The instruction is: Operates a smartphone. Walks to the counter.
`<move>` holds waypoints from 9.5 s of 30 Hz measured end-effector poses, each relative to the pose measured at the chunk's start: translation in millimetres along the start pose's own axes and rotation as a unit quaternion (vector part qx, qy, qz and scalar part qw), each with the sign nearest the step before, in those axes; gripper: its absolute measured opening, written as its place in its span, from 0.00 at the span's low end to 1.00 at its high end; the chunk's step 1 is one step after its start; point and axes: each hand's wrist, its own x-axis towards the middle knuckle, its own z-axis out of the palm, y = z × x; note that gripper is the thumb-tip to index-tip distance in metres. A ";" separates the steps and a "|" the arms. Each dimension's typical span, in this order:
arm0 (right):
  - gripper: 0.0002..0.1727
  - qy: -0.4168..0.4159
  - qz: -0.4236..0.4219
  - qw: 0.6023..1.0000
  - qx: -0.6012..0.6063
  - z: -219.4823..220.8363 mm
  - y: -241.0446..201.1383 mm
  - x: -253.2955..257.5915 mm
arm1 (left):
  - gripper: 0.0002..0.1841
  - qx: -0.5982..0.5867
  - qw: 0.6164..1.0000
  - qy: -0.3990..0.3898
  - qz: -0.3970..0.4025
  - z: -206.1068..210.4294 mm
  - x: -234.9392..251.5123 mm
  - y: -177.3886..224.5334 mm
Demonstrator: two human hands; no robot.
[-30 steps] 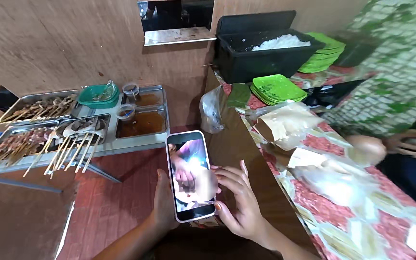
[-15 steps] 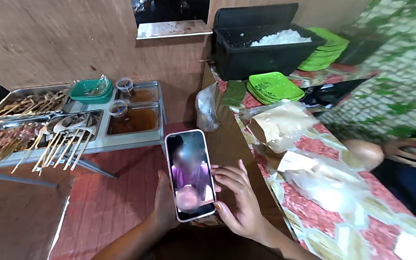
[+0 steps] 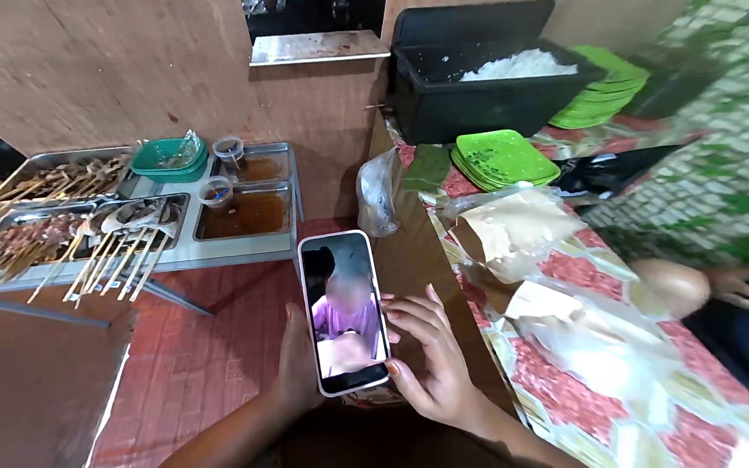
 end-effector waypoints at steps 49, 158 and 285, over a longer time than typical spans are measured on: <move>0.28 0.022 -0.022 0.995 -0.091 102.2 -84.3 40.9 | 0.34 0.066 0.995 0.057 -0.046 -41.9 -62.2 108.7; 0.32 -0.038 -0.085 0.996 0.004 80.5 -80.4 4.9 | 0.43 0.052 0.997 0.052 -0.035 -36.0 -50.6 87.5; 0.32 -0.074 -0.143 0.986 0.035 5.5 -15.4 -12.3 | 0.37 0.032 0.999 -0.004 -0.020 -1.7 -10.0 9.3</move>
